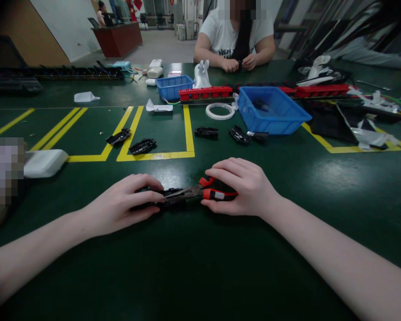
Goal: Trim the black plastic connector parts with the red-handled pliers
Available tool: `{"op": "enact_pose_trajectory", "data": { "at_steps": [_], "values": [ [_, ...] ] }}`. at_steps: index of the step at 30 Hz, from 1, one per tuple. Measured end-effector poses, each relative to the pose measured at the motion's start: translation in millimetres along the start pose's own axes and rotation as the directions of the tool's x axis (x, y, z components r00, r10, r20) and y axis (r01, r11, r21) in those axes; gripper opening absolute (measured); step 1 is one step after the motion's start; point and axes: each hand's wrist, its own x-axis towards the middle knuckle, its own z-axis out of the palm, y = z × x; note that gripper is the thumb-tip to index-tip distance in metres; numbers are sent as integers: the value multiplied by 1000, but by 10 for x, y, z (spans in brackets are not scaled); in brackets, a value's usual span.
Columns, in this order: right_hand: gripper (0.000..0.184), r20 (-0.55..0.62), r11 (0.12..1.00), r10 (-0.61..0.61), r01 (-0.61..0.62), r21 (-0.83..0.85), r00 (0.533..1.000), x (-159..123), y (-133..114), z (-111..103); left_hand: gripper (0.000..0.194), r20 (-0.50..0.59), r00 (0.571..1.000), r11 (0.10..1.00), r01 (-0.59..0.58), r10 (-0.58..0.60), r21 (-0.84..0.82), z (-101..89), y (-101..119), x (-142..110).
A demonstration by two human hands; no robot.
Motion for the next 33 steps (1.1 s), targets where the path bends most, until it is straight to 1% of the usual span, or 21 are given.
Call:
{"op": "enact_pose_trajectory", "data": {
  "at_steps": [2,9,17,23,30,33],
  "values": [
    [45,-6,1000,0,0,8,1000,-11,5,8,23,-1,1000,1000,-3,3,6,-2,3,1],
    [43,30,1000,27,-27,1,999,-38,10,15,22,-16,1000,1000,-19,20,21,8,2,0],
    [38,38,1000,-9,10,-18,999,-35,33,1,22,-40,999,1000,-15,15,17,6,3,-4],
    [36,63,1000,22,-21,-16,998,-39,60,-11,23,-24,1000,1000,2,-3,-19,3,-1,0],
    [37,60,1000,6,-6,1,998,-26,8,-2,22,-35,999,1000,-5,5,-20,7,-16,-3],
    [38,75,1000,16,-16,0,997,-24,-1,1,21,-38,999,1000,-9,8,-16,7,-17,-2]
  ]
}}
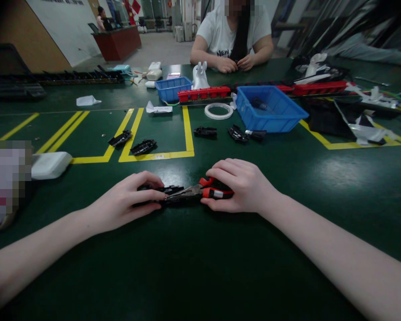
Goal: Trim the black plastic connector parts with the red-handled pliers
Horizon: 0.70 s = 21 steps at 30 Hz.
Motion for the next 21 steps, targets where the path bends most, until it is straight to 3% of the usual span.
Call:
{"op": "enact_pose_trajectory", "data": {
  "at_steps": [21],
  "values": [
    [41,-23,999,-6,7,31,1000,-15,74,17,23,11,1000,999,23,-22,-45,5,-30,9]
  ]
}}
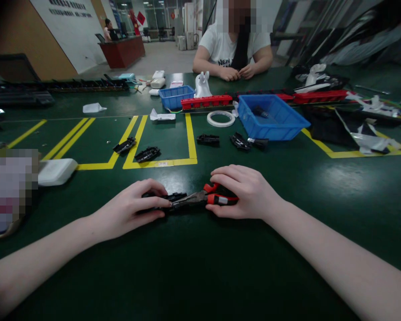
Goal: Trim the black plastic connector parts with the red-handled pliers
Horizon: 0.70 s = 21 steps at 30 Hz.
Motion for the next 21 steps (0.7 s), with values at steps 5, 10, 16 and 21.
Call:
{"op": "enact_pose_trajectory", "data": {
  "at_steps": [5,10,16,21],
  "values": [
    [41,3,999,-16,16,-37,1000,4,-35,1,22,2,1000,1000,1,-1,13,-15,20,4],
    [39,-8,997,-37,36,-74,999,19,-22,-29,24,0,1000,1000,4,-4,20,-23,38,4],
    [36,11,996,-20,21,-86,1000,39,-21,-55,23,-7,1000,1000,-3,3,20,-12,44,-4],
    [36,20,995,-24,26,-93,1000,48,-40,-52,32,-28,1000,1000,4,-4,-25,10,25,6]
  ]
}}
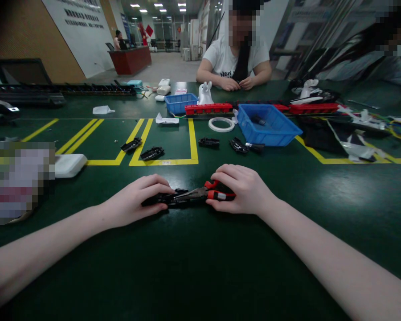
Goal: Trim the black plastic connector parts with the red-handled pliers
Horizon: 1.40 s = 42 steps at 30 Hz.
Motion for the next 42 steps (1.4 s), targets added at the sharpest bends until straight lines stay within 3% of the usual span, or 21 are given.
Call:
{"op": "enact_pose_trajectory", "data": {
  "at_steps": [6,27,42],
  "values": [
    [37,-1,1000,-6,6,-9,1000,20,-20,-2,21,8,1000,1000,7,-7,-6,-16,12,8],
    [42,30,995,-39,42,-89,999,19,-13,23,18,-21,999,999,-30,31,22,13,-40,12],
    [39,-27,973,-142,135,-186,989,82,9,32,26,-23,997,994,-72,74,77,15,-63,6]
  ]
}}
